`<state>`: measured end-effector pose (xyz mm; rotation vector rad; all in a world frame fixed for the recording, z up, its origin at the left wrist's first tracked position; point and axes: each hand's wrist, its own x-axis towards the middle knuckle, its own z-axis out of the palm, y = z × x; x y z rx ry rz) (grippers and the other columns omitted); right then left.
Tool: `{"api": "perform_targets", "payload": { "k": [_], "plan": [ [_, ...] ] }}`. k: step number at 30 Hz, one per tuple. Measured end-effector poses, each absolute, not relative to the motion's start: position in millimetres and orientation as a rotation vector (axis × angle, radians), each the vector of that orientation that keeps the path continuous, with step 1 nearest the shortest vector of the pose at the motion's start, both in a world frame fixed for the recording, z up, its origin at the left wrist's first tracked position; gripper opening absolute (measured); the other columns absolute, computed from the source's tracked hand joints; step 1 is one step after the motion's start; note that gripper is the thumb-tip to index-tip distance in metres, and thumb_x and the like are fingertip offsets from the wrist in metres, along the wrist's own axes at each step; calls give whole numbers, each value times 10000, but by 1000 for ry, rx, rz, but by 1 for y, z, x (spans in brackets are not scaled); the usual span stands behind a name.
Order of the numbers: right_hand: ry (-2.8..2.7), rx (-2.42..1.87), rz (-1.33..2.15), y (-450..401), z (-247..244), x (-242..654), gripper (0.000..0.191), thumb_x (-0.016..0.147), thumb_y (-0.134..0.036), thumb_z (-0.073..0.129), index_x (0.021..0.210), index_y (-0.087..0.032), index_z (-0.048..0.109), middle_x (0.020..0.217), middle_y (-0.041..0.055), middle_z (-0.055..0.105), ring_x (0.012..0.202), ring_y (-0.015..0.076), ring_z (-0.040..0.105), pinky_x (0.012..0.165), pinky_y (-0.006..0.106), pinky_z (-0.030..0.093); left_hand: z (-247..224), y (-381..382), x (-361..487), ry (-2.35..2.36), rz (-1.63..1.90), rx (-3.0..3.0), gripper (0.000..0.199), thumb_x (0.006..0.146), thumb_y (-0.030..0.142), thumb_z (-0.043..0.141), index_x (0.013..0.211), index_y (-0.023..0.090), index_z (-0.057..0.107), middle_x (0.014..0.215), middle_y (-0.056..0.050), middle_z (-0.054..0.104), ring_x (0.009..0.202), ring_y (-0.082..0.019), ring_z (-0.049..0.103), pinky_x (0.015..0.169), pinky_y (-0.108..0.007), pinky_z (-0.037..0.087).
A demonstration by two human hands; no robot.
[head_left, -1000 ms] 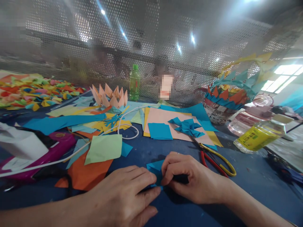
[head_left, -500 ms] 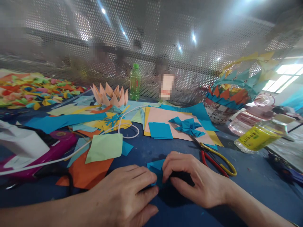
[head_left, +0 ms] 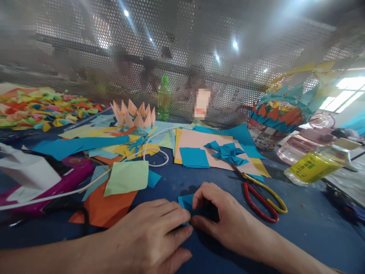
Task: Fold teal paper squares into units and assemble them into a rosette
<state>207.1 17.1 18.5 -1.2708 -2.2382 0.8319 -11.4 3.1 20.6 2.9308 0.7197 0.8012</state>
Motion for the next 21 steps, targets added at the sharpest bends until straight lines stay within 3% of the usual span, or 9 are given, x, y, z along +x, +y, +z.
{"api": "perform_targets", "payload": {
  "k": [12, 21],
  "plan": [
    [-2172, -1290, 963, 20, 20, 211, 252, 797, -43, 609, 955, -235, 565, 918, -36, 573, 857, 132, 529, 771, 270, 412, 25, 0, -15, 701, 738, 2888, 346, 1039, 302, 370, 999, 185, 693, 891, -29, 707, 751, -171, 655, 729, -271, 537],
    [-2203, -1254, 929, 19, 19, 212, 258, 789, -38, 619, 956, -227, 570, 934, -28, 585, 868, 138, 531, 779, 275, 418, 26, 3, -12, 673, 912, 2921, 417, 1055, 263, 323, 921, 164, 705, 846, -25, 720, 694, -152, 670, 669, -254, 533]
  ]
}}
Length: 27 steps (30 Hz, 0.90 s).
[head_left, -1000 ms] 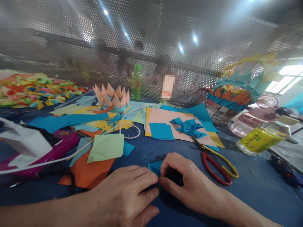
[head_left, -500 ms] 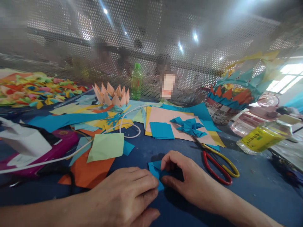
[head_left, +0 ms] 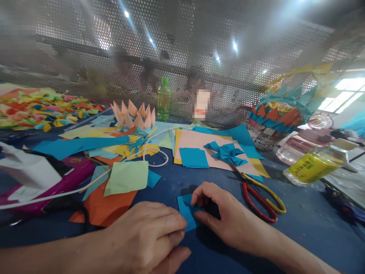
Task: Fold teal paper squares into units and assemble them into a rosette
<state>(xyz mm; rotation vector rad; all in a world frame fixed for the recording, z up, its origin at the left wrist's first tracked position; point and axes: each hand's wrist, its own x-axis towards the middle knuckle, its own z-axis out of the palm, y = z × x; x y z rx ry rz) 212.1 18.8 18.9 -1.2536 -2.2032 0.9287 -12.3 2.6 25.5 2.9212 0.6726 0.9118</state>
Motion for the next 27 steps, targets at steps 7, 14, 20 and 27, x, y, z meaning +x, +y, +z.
{"api": "perform_targets", "payload": {
  "k": [7, 14, 20, 27],
  "plan": [
    [-2228, -1221, 901, 19, 19, 212, 269, 797, -6, 574, 953, -226, 569, 926, -28, 586, 852, 133, 532, 757, 262, 418, 27, 2, -12, 661, 974, 2934, 434, 1060, 268, 316, 911, 157, 708, 839, -27, 723, 680, -145, 666, 655, -254, 523],
    [-2261, -1165, 915, 23, 22, 215, 153, 885, -86, 564, 963, -212, 600, 934, -10, 607, 877, 139, 555, 777, 257, 439, 24, 1, -13, 661, 948, 2938, 437, 1061, 276, 314, 906, 166, 708, 830, -23, 719, 701, -150, 672, 665, -255, 524],
    [-2390, -960, 915, 33, 28, 226, 369, 949, 1, 369, 1095, -219, 626, 1146, 41, 542, 1058, 129, 546, 967, 270, 420, 23, 1, -15, 652, 934, 2929, 414, 1056, 258, 321, 936, 166, 706, 863, -25, 727, 709, -158, 675, 673, -267, 534],
    [-2493, -933, 838, 36, 30, 230, 337, 904, 39, 425, 1045, -209, 604, 1155, 44, 539, 1089, 137, 539, 976, 275, 423, 26, 0, -12, 654, 1019, 2961, 441, 1060, 267, 303, 910, 168, 705, 827, -20, 726, 708, -151, 677, 664, -252, 545]
  ]
}}
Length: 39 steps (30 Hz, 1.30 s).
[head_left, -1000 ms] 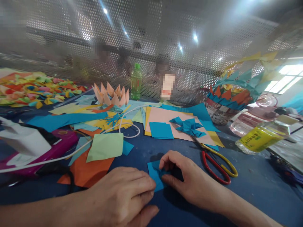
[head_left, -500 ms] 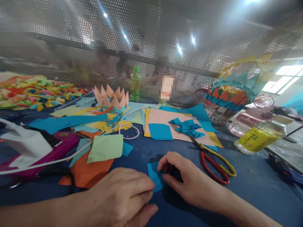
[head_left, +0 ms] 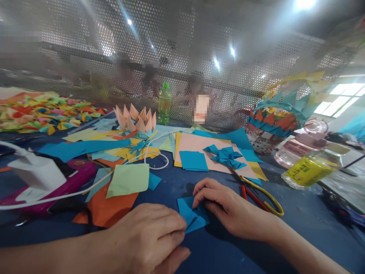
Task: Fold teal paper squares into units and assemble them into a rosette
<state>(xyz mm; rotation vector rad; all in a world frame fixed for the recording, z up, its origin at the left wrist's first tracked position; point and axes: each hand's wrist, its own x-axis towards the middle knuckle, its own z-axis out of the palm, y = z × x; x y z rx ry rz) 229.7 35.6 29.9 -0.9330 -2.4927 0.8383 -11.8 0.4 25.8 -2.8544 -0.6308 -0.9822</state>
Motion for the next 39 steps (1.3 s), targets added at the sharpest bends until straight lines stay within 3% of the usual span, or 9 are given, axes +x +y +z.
{"api": "perform_targets", "payload": {
  "k": [5, 12, 18, 27, 39],
  "plan": [
    [-2463, -961, 791, 38, 26, 229, 192, 909, -31, 536, 936, -206, 610, 1113, 31, 572, 1057, 147, 552, 952, 286, 434, 28, 0, -14, -622, -960, -2817, 411, 1047, 241, 328, 888, 156, 698, 902, -46, 739, 758, -152, 685, 700, -237, 558],
    [-2418, -1026, 674, 26, 26, 223, 139, 881, -75, 567, 905, -199, 624, 864, 3, 636, 821, 144, 577, 731, 263, 434, 23, 5, -12, -748, -845, -2786, 343, 1036, 268, 359, 1184, 139, 640, 1101, -75, 714, 990, -203, 673, 873, -299, 560],
    [-2396, -1030, 753, 26, 22, 218, 180, 856, -45, 546, 898, -200, 628, 799, -30, 626, 690, 99, 556, 629, 216, 408, 25, 4, -12, -781, -784, -2881, 320, 1026, 264, 395, 1048, 132, 686, 1035, -88, 713, 945, -201, 669, 868, -302, 563],
    [-2463, -917, 752, 33, 24, 225, 230, 819, 1, 546, 907, -184, 649, 893, 14, 640, 824, 132, 601, 741, 247, 460, 20, 5, -12, -684, -879, -2891, 406, 1047, 256, 329, 964, 155, 713, 977, -69, 719, 832, -176, 679, 755, -268, 571],
    [-2480, -858, 789, 33, 25, 229, 312, 700, 88, 556, 851, -163, 663, 935, 21, 635, 842, 120, 606, 783, 225, 467, 21, 4, -14, -696, -907, -2899, 370, 1045, 255, 350, 995, 151, 702, 988, -63, 729, 846, -164, 687, 784, -246, 566]
  ]
}}
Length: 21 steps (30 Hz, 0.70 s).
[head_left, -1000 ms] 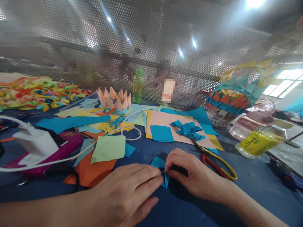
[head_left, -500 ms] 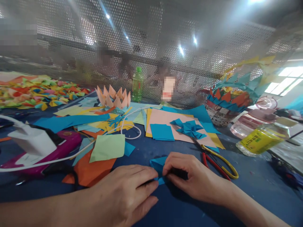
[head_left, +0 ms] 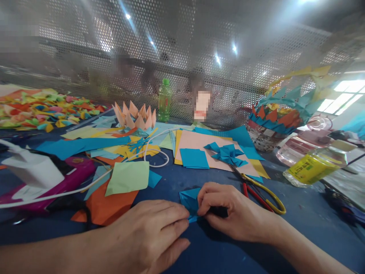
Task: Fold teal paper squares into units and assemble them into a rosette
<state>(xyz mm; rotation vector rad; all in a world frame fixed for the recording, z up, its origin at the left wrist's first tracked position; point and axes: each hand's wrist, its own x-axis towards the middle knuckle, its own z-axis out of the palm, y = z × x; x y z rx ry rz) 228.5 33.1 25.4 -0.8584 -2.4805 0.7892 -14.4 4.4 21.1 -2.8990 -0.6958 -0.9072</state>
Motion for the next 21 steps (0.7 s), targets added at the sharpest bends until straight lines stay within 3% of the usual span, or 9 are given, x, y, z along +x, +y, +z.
{"api": "perform_targets", "payload": {
  "k": [6, 21],
  "plan": [
    [-2494, -845, 776, 34, 26, 228, 306, 704, 82, 550, 841, -170, 658, 931, 22, 637, 856, 129, 606, 789, 230, 467, 19, 4, -12, -720, -826, -2883, 327, 1039, 252, 363, 1161, 155, 650, 1032, -71, 712, 943, -199, 673, 823, -291, 567],
    [-2495, -835, 761, 34, 28, 229, 306, 694, 82, 541, 827, -161, 670, 929, 30, 651, 868, 139, 613, 782, 237, 476, 19, 8, -10, -751, -770, -2965, 335, 1031, 287, 351, 1113, 205, 665, 1027, -51, 675, 913, -209, 655, 794, -308, 555]
  ]
}}
